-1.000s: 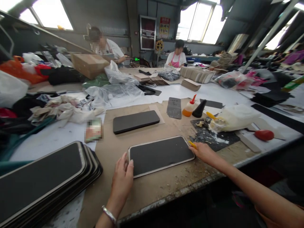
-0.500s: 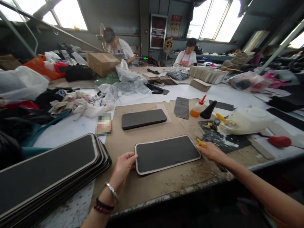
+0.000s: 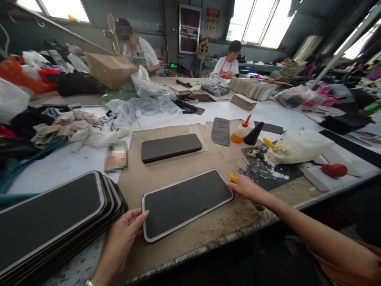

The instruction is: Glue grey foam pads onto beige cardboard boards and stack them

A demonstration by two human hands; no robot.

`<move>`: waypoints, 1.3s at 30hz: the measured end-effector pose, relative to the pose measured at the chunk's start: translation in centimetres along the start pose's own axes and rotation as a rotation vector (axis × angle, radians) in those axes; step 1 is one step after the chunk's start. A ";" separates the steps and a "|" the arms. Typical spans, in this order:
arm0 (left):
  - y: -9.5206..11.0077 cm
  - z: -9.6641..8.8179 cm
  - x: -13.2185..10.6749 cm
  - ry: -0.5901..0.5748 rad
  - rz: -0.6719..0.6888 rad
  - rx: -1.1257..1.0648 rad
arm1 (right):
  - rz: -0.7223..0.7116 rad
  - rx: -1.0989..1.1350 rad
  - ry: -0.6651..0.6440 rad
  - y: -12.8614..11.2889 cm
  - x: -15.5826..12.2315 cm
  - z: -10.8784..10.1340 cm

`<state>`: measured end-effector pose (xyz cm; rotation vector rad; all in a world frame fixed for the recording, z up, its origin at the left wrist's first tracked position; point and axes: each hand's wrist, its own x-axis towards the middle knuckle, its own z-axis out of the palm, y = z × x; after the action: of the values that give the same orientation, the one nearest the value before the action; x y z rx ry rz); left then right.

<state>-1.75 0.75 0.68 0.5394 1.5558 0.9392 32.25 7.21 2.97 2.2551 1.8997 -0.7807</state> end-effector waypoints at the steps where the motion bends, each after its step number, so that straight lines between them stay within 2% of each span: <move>1: -0.1 -0.1 0.2 -0.016 -0.003 0.007 | 0.002 0.018 -0.020 -0.1 0.2 0.1; 8: -0.3 -0.3 0.5 -0.050 0.031 0.000 | 0.013 0.364 -0.120 1.1 0.9 1.2; 12: -0.2 -0.2 0.4 -0.041 0.055 -0.019 | 0.016 0.305 -0.099 1.7 1.7 1.8; 19: -0.2 -0.2 0.6 -0.032 0.054 -0.014 | -0.080 0.195 -0.061 1.3 1.7 1.5; 26: 0.0 -0.3 0.3 -0.032 0.040 0.006 | -0.058 0.179 -0.065 0.4 1.1 1.0; 31: 0.0 -0.2 0.0 -0.020 0.042 0.007 | -0.039 0.089 -0.039 -0.1 0.7 0.7; 35: -0.1 -0.1 -0.3 -0.007 0.077 -0.018 | -0.068 0.068 0.008 -0.2 0.1 0.3; 39: 0.0 0.2 -1.0 -0.004 0.129 -0.049 | -0.094 0.051 0.119 -0.2 -1.2 -0.7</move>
<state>-1.32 0.05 1.32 0.6125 1.5041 1.0703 32.17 6.49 4.13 2.3055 2.0743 -0.7303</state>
